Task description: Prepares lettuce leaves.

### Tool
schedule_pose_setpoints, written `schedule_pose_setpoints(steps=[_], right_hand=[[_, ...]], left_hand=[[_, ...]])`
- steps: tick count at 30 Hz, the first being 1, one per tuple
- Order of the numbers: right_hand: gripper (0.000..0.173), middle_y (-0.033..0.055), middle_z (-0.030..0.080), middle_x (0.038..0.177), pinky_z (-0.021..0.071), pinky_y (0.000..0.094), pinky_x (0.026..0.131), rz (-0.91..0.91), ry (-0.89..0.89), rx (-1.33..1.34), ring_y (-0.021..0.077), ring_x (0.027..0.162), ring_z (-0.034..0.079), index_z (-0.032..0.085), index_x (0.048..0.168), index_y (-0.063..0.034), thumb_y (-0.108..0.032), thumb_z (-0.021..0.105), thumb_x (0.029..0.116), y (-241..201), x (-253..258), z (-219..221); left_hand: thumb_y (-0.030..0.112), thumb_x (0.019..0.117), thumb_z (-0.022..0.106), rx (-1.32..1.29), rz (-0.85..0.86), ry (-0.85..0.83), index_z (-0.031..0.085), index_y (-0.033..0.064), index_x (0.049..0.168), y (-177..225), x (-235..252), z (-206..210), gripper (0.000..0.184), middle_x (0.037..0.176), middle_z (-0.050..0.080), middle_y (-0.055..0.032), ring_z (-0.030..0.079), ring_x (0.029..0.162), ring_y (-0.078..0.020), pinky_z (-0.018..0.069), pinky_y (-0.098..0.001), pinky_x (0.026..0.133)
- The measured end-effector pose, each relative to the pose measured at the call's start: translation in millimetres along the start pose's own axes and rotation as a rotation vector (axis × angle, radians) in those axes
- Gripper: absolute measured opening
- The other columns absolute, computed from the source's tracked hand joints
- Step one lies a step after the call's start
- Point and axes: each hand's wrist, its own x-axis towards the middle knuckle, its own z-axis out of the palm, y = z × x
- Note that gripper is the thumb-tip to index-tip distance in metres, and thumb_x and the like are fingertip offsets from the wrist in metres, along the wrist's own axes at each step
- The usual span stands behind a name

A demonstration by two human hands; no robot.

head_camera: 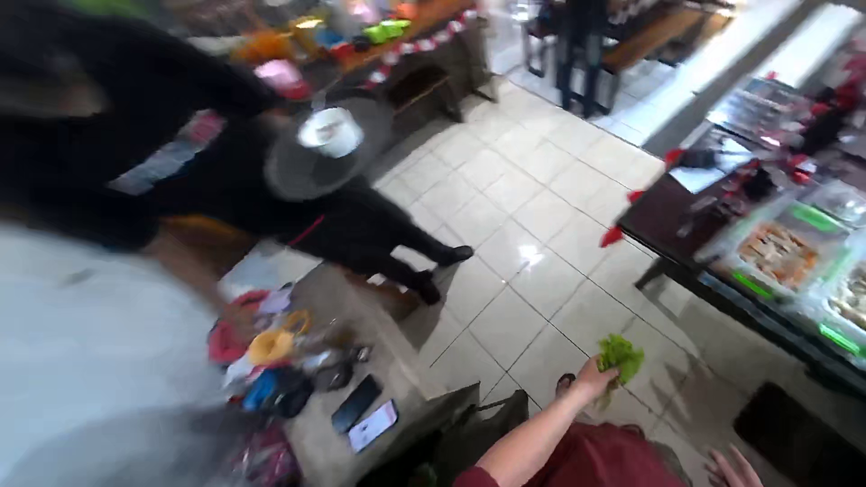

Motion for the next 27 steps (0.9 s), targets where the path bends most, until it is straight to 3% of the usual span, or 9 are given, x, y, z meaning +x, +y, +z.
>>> schedule_pose_setpoints(steps=[3, 6, 10, 15, 19, 23, 25, 27], right_hand=[[0.065, 0.0199, 0.064, 0.133, 0.0602, 0.0466, 0.092, -0.016, 0.067, 0.176, 0.0296, 0.107, 0.071, 0.036, 0.156, -0.0072, -0.030, 0.063, 0.1017, 42, 6, -22], [0.057, 0.0132, 0.068, 0.129, 0.0614, 0.0428, 0.090, -0.093, 0.088, 0.264, 0.0250, 0.103, 0.072, 0.040, 0.154, -0.0087, -0.026, 0.059, 0.1038, 29, 2, -55], [0.054, 0.0096, 0.065, 0.135, 0.0607, 0.0405, 0.090, -0.299, 0.135, 0.346, 0.0232, 0.109, 0.070, 0.040, 0.155, -0.0079, -0.024, 0.055, 0.1052, 6, -4, -136], [0.076, 0.0079, 0.050, 0.153, 0.0544, 0.0396, 0.104, -0.474, 0.323, 0.408, 0.0216, 0.134, 0.055, 0.043, 0.154, -0.0096, -0.045, 0.071, 0.0932, 19, -26, -275], [0.073, 0.0079, 0.047, 0.155, 0.0533, 0.0421, 0.106, -0.488, 0.552, 0.486, 0.0214, 0.137, 0.052, 0.046, 0.151, -0.0128, -0.041, 0.074, 0.0909, 44, -41, -377], [0.062, 0.0066, 0.055, 0.146, 0.0553, 0.0438, 0.102, -0.420, 0.722, 0.582, 0.0206, 0.127, 0.058, 0.058, 0.142, -0.0149, -0.034, 0.081, 0.0864, 74, -42, -460], [0.045, 0.0079, 0.062, 0.138, 0.0559, 0.0435, 0.100, -0.374, 0.751, 0.642, 0.0203, 0.120, 0.063, 0.064, 0.134, -0.0107, -0.027, 0.074, 0.0936, 88, -45, -494], [0.034, 0.0063, 0.071, 0.118, 0.0587, 0.0425, 0.090, -0.334, 0.761, 0.712, 0.0186, 0.104, 0.068, 0.067, 0.128, -0.0129, -0.032, 0.068, 0.0997, 102, -49, -526]], left_hand=[[0.023, 0.0952, 0.074, -0.081, 0.079, -0.095, 0.049, 0.0026, 0.143, 50, -5, 64, 0.058, 0.121, 0.070, -0.0151, 0.072, 0.104, -0.0233, 0.0613, -0.0438, 0.092], [0.006, 0.0897, 0.075, -0.126, 0.219, -0.282, 0.043, -0.0033, 0.145, 87, -5, 150, 0.064, 0.122, 0.068, -0.0184, 0.071, 0.108, -0.0260, 0.0618, -0.0445, 0.093], [0.002, 0.0909, 0.073, -0.069, 0.337, -0.528, 0.044, -0.0039, 0.143, 112, -7, 283, 0.060, 0.120, 0.068, -0.0206, 0.070, 0.108, -0.0308, 0.0611, -0.0487, 0.094], [0.009, 0.0907, 0.075, 0.163, 0.350, -0.678, 0.045, 0.0008, 0.144, 94, -33, 466, 0.062, 0.122, 0.068, -0.0167, 0.070, 0.109, -0.0259, 0.0607, -0.0454, 0.095], [0.009, 0.0919, 0.074, 0.326, 0.390, -0.813, 0.047, 0.0038, 0.144, 69, -59, 591, 0.059, 0.121, 0.068, -0.0145, 0.070, 0.108, -0.0234, 0.0604, -0.0447, 0.094], [0.001, 0.0907, 0.072, 0.382, 0.367, -0.991, 0.054, 0.0096, 0.137, 55, -75, 689, 0.051, 0.118, 0.069, -0.0102, 0.070, 0.103, -0.0234, 0.0618, -0.0470, 0.088], [0.004, 0.0953, 0.066, 0.428, 0.294, -1.055, 0.052, 0.0135, 0.141, 52, -79, 726, 0.048, 0.119, 0.069, -0.0094, 0.070, 0.099, -0.0226, 0.0611, -0.0458, 0.084], [0.015, 0.1013, 0.063, 0.442, 0.167, -1.107, 0.049, 0.0206, 0.145, 53, -83, 765, 0.046, 0.121, 0.068, -0.0084, 0.070, 0.098, -0.0227, 0.0611, -0.0454, 0.083]])
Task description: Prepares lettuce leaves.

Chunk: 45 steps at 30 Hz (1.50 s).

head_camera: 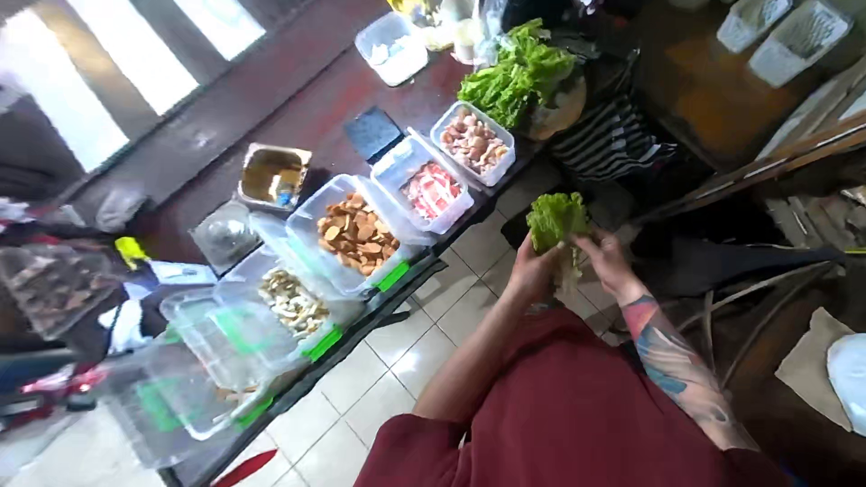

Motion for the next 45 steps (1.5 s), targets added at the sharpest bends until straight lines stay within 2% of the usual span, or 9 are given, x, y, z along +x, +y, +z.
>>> schedule_pose_setpoints(steps=[5, 11, 15, 20, 23, 28, 34, 40, 45], right_hand=[[0.035, 0.0064, 0.072, 0.111, 0.0609, 0.0453, 0.081, -0.017, 0.123, 0.025, 0.0210, 0.095, 0.070, 0.067, 0.126, -0.0179, -0.042, 0.065, 0.1005, -15, 76, -59], [0.070, 0.0102, 0.062, 0.138, 0.0542, 0.0390, 0.106, 0.108, 0.243, 0.056, 0.0170, 0.125, 0.062, 0.048, 0.148, -0.0076, -0.033, 0.078, 0.0898, -31, 169, -124], [0.049, 0.0112, 0.060, 0.140, 0.0512, 0.0358, 0.109, 0.111, 0.316, 0.113, 0.0159, 0.128, 0.059, 0.053, 0.144, -0.0037, -0.022, 0.064, 0.1001, -31, 203, -142], [0.043, 0.0148, 0.065, 0.130, 0.0539, 0.0376, 0.103, 0.130, 0.337, -0.001, 0.0179, 0.118, 0.064, 0.058, 0.138, -0.0006, -0.021, 0.061, 0.1003, -50, 283, -182], [0.036, 0.0141, 0.072, 0.107, 0.0623, 0.0402, 0.079, 0.069, 0.301, 0.050, 0.0223, 0.091, 0.072, 0.057, 0.131, 0.0011, -0.023, 0.054, 0.1041, -93, 369, -221], [0.042, 0.0081, 0.072, 0.109, 0.0595, 0.0376, 0.077, -0.019, 0.334, 0.002, 0.0182, 0.086, 0.069, 0.052, 0.142, -0.0149, -0.038, 0.051, 0.1071, -182, 537, -301], [0.082, 0.0140, 0.036, 0.162, 0.0468, 0.0495, 0.111, 0.088, 0.514, 0.192, 0.0290, 0.143, 0.045, 0.018, 0.163, -0.0156, -0.065, 0.044, 0.1018, -214, 721, -379], [0.066, 0.0161, 0.043, 0.155, 0.0466, 0.0370, 0.112, -0.349, 0.474, -0.228, 0.0227, 0.138, 0.049, 0.023, 0.159, -0.0021, -0.028, 0.052, 0.1060, -152, 674, -286], [0.033, 0.0132, 0.068, 0.124, 0.0557, 0.0411, 0.101, -0.698, -0.433, -0.581, 0.0196, 0.113, 0.067, 0.060, 0.132, 0.0002, -0.017, 0.052, 0.1054, -122, 583, -138]], left_hand=[[0.025, 0.1049, 0.059, -0.075, -0.058, -0.132, 0.048, 0.0260, 0.146, 16, 109, 34, 0.043, 0.122, 0.068, -0.0077, 0.070, 0.096, -0.0217, 0.0609, -0.0416, 0.079], [0.005, 0.0984, 0.061, 0.103, 0.114, -0.218, 0.062, -0.0020, 0.131, 12, 251, 84, 0.033, 0.119, 0.071, -0.0143, 0.070, 0.104, -0.0230, 0.0606, -0.0422, 0.091], [0.010, 0.1007, 0.062, 0.061, 0.018, -0.244, 0.062, -0.0028, 0.128, 24, 310, 113, 0.030, 0.118, 0.070, -0.0155, 0.070, 0.105, -0.0238, 0.0598, -0.0430, 0.093], [0.019, 0.1011, 0.062, 0.176, 0.017, -0.372, 0.032, 0.0042, 0.159, 59, 358, 103, 0.067, 0.148, 0.054, -0.0150, 0.058, 0.131, -0.0233, 0.0509, -0.0420, 0.110], [0.022, 0.1011, 0.063, 0.238, 0.048, -0.331, 0.035, 0.0068, 0.159, 65, 369, 78, 0.066, 0.149, 0.054, -0.0133, 0.057, 0.133, -0.0245, 0.0500, -0.0434, 0.111], [0.023, 0.1033, 0.059, 0.153, -0.042, -0.126, 0.039, 0.0071, 0.157, 57, 375, 42, 0.060, 0.140, 0.063, -0.0130, 0.064, 0.124, -0.0284, 0.0560, -0.0461, 0.104], [0.025, 0.1028, 0.060, 0.006, -0.058, 0.221, 0.038, 0.0068, 0.157, 59, 385, 45, 0.062, 0.141, 0.061, -0.0162, 0.064, 0.124, -0.0321, 0.0557, -0.0493, 0.104], [0.017, 0.1051, 0.055, -0.111, -0.047, 0.517, 0.044, 0.0029, 0.152, 51, 378, 47, 0.051, 0.134, 0.065, -0.0163, 0.066, 0.118, -0.0288, 0.0574, -0.0464, 0.101], [0.012, 0.1045, 0.055, -0.220, -0.030, 0.717, 0.049, 0.0004, 0.147, 31, 359, 45, 0.044, 0.129, 0.067, -0.0165, 0.069, 0.112, -0.0268, 0.0590, -0.0438, 0.097]])
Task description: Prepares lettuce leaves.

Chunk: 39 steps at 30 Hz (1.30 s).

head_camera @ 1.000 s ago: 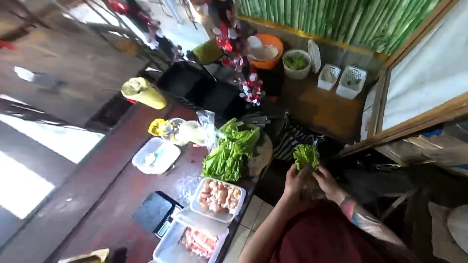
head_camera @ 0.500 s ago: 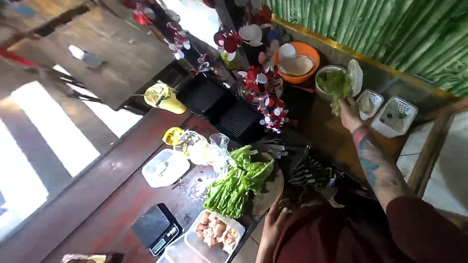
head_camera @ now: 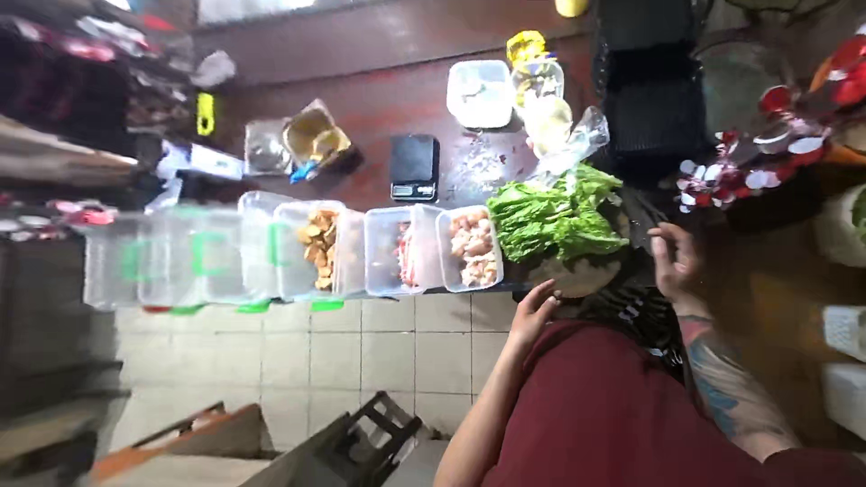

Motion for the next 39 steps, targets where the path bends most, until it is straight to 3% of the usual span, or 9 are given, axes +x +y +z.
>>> schedule_pose_setpoints(steps=[4, 9, 14, 21, 27, 30, 32, 36, 39], right_hand=[[0.028, 0.0027, 0.072, 0.125, 0.0445, 0.0514, 0.111, -0.298, -0.505, -0.192, 0.0264, 0.126, 0.061, 0.071, 0.128, -0.0192, -0.021, 0.057, 0.1038, -49, 77, 98], [0.038, 0.0070, 0.063, 0.137, 0.0379, 0.0614, 0.113, -0.348, -0.859, -0.460, 0.0362, 0.136, 0.048, 0.074, 0.121, -0.0186, -0.006, 0.077, 0.0855, -81, 140, 181], [0.025, 0.0096, 0.069, 0.129, 0.0419, 0.0523, 0.114, -0.175, -0.777, -0.210, 0.0259, 0.129, 0.059, 0.074, 0.117, -0.0082, -0.023, 0.060, 0.1015, -87, 158, 172], [0.026, 0.0060, 0.068, 0.107, 0.0589, 0.0336, 0.086, 0.217, -0.599, 0.396, 0.0112, 0.094, 0.068, 0.059, 0.126, -0.0033, -0.020, 0.051, 0.1075, -131, 170, 119], [0.029, 0.0083, 0.068, 0.121, 0.0550, 0.0449, 0.100, -0.230, -0.605, -0.072, 0.0190, 0.112, 0.066, 0.062, 0.129, -0.0092, -0.026, 0.054, 0.1065, -162, 112, 94], [0.036, 0.0088, 0.066, 0.133, 0.0350, 0.0594, 0.117, -0.435, -0.606, -0.130, 0.0296, 0.132, 0.055, 0.073, 0.123, -0.0152, -0.039, 0.053, 0.1050, -151, 84, 112], [0.036, 0.0108, 0.065, 0.134, 0.0411, 0.0504, 0.116, -0.358, -0.540, 0.064, 0.0268, 0.132, 0.056, 0.071, 0.126, -0.0097, -0.035, 0.061, 0.1015, -143, 68, 119], [0.093, 0.0147, 0.040, 0.157, 0.0573, 0.0388, 0.101, 0.097, -0.539, 0.476, 0.0237, 0.133, 0.055, 0.028, 0.158, -0.0077, -0.024, 0.083, 0.0841, -141, 61, 132], [0.090, 0.0096, 0.060, 0.138, 0.0616, 0.0436, 0.088, 0.360, -0.590, 0.620, 0.0238, 0.110, 0.068, 0.029, 0.159, -0.0240, -0.019, 0.082, 0.0866, -130, 59, 129]], left_hand=[[0.012, 0.1046, 0.055, -0.001, 0.010, 0.038, 0.052, 0.0030, 0.146, -9, -9, -19, 0.042, 0.127, 0.068, -0.0143, 0.070, 0.106, -0.0234, 0.0598, -0.0401, 0.092], [0.012, 0.1042, 0.055, -0.040, 0.029, -0.009, 0.051, 0.0032, 0.147, -6, -20, -48, 0.043, 0.132, 0.066, -0.0138, 0.069, 0.113, -0.0243, 0.0586, -0.0408, 0.098], [0.016, 0.1039, 0.057, -0.009, 0.093, -0.132, 0.052, 0.0055, 0.147, 10, -31, -86, 0.044, 0.133, 0.066, -0.0114, 0.067, 0.118, -0.0229, 0.0569, -0.0409, 0.101], [0.017, 0.1066, 0.052, -0.127, 0.264, -0.196, 0.051, 0.0064, 0.147, 87, -10, -82, 0.041, 0.128, 0.067, -0.0127, 0.069, 0.109, -0.0239, 0.0586, -0.0424, 0.096], [0.038, 0.0992, 0.065, -0.382, 0.261, 0.060, 0.014, 0.0252, 0.164, 129, 29, -31, 0.083, 0.155, 0.048, -0.0067, 0.059, 0.129, -0.0227, 0.0532, -0.0459, 0.104], [0.033, 0.0961, 0.072, -0.525, 0.168, 0.254, 0.043, -0.0015, 0.144, 129, 46, -18, 0.066, 0.120, 0.068, -0.0182, 0.070, 0.105, -0.0231, 0.0586, -0.0427, 0.094], [0.029, 0.0996, 0.068, -0.574, 0.143, 0.356, 0.052, -0.0066, 0.133, 128, 52, -15, 0.051, 0.109, 0.070, -0.0184, 0.071, 0.097, -0.0216, 0.0591, -0.0402, 0.090], [0.023, 0.1054, 0.058, -0.600, 0.227, 0.398, 0.054, -0.0035, 0.134, 125, 46, -15, 0.040, 0.113, 0.070, -0.0181, 0.070, 0.101, -0.0239, 0.0587, -0.0432, 0.093], [0.042, 0.1040, 0.058, -0.467, 0.185, 0.318, 0.057, 0.0127, 0.136, 117, 32, -16, 0.043, 0.116, 0.070, -0.0089, 0.069, 0.102, -0.0206, 0.0589, -0.0443, 0.089]])
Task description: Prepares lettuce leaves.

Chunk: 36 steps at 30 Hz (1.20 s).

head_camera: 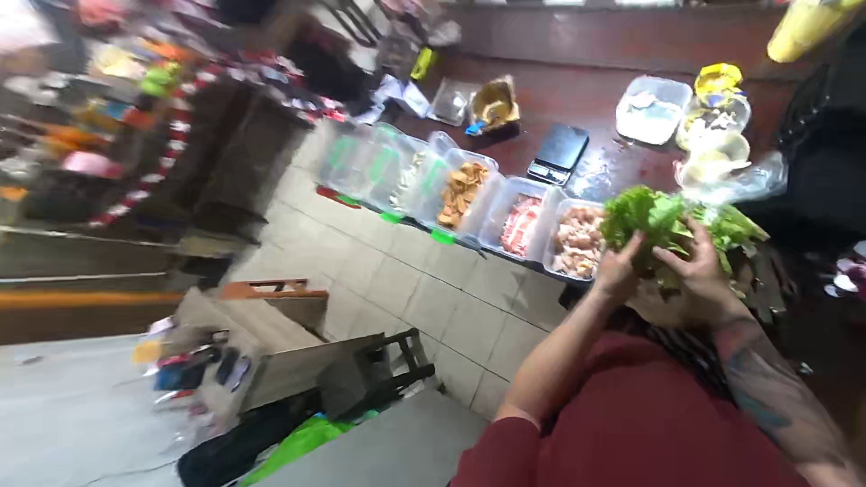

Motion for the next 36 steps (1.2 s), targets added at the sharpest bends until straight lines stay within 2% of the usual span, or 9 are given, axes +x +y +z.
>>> schedule_pose_setpoints(steps=[4, 7, 9, 15, 20, 23, 27, 32, 36], right_hand=[[0.068, 0.0049, 0.073, 0.114, 0.0613, 0.0336, 0.080, 0.025, -0.049, 0.057, 0.0159, 0.092, 0.072, 0.033, 0.156, -0.0281, -0.015, 0.068, 0.0986, -6, -21, -12], [0.060, 0.0073, 0.073, 0.114, 0.0625, 0.0344, 0.080, 0.060, -0.011, 0.089, 0.0168, 0.094, 0.073, 0.033, 0.156, -0.0193, -0.011, 0.060, 0.1028, -16, -23, -10], [0.055, 0.0031, 0.071, 0.119, 0.0610, 0.0388, 0.085, 0.249, -0.023, 0.053, 0.0204, 0.101, 0.072, 0.033, 0.155, -0.0311, -0.021, 0.056, 0.1066, -44, -39, -10], [0.097, 0.0079, 0.072, 0.115, 0.0633, 0.0350, 0.070, -0.006, -0.194, -0.158, 0.0204, 0.083, 0.073, 0.014, 0.163, -0.0231, -0.007, 0.076, 0.0900, -1, -20, -21], [0.063, 0.0052, 0.072, 0.123, 0.0616, 0.0342, 0.078, 0.015, -0.271, -0.175, 0.0179, 0.092, 0.073, 0.026, 0.160, -0.0267, -0.012, 0.053, 0.1057, 17, -21, -31], [0.045, 0.0061, 0.071, 0.125, 0.0613, 0.0371, 0.091, -0.085, -0.277, -0.333, 0.0171, 0.104, 0.072, 0.041, 0.154, -0.0139, -0.014, 0.044, 0.1091, 13, -5, -39], [0.030, 0.0088, 0.071, 0.123, 0.0511, 0.0430, 0.106, -0.274, -0.176, -0.864, 0.0208, 0.118, 0.066, 0.068, 0.129, -0.0094, -0.015, 0.050, 0.1057, 8, 56, -57], [0.027, 0.0167, 0.067, 0.125, 0.0439, 0.0580, 0.109, -0.169, -0.368, -1.195, 0.0394, 0.127, 0.056, 0.072, 0.120, -0.0085, -0.026, 0.065, 0.1000, 13, 119, -39], [0.018, 0.0182, 0.067, 0.122, 0.0417, 0.0611, 0.109, -0.192, -0.354, -1.195, 0.0418, 0.125, 0.055, 0.074, 0.108, -0.0073, -0.019, 0.071, 0.0951, 25, 132, -38]], left_hand=[[0.040, 0.1095, 0.045, -0.197, 0.011, -0.011, 0.053, 0.0088, 0.137, -11, 12, -1, 0.042, 0.122, 0.068, -0.0103, 0.067, 0.112, -0.0222, 0.0560, -0.0474, 0.099], [0.044, 0.1107, 0.037, -0.316, -0.011, -0.011, 0.047, 0.0116, 0.144, -15, 16, -3, 0.047, 0.130, 0.065, -0.0107, 0.063, 0.120, -0.0244, 0.0526, -0.0499, 0.103], [0.048, 0.1106, 0.032, -0.334, -0.025, -0.027, 0.051, 0.0133, 0.142, -18, 13, -3, 0.050, 0.130, 0.065, -0.0094, 0.063, 0.120, -0.0236, 0.0535, -0.0488, 0.101], [0.043, 0.1118, 0.030, -0.411, -0.005, -0.040, 0.050, 0.0134, 0.141, -21, 3, -4, 0.047, 0.130, 0.064, -0.0089, 0.062, 0.121, -0.0228, 0.0522, -0.0477, 0.103], [0.043, 0.1110, 0.036, -0.467, -0.005, 0.062, 0.054, 0.0125, 0.136, -26, -3, -15, 0.044, 0.124, 0.068, -0.0095, 0.066, 0.116, -0.0233, 0.0548, -0.0469, 0.100], [0.048, 0.1089, 0.041, -0.369, 0.060, 0.082, 0.053, 0.0184, 0.143, -28, -28, -31, 0.047, 0.132, 0.065, -0.0062, 0.063, 0.120, -0.0220, 0.0543, -0.0469, 0.101], [0.048, 0.1054, 0.050, -0.319, 0.064, 0.175, 0.057, 0.0204, 0.140, -35, -60, -55, 0.045, 0.131, 0.066, -0.0045, 0.064, 0.119, -0.0193, 0.0557, -0.0439, 0.099], [0.033, 0.1069, 0.049, -0.380, 0.045, 0.253, 0.059, 0.0133, 0.134, -47, -77, -78, 0.035, 0.125, 0.068, -0.0079, 0.066, 0.115, -0.0210, 0.0558, -0.0464, 0.098], [0.030, 0.1070, 0.048, -0.387, 0.018, 0.207, 0.057, 0.0120, 0.134, -43, -80, -90, 0.034, 0.121, 0.069, -0.0097, 0.068, 0.111, -0.0220, 0.0570, -0.0466, 0.095]])
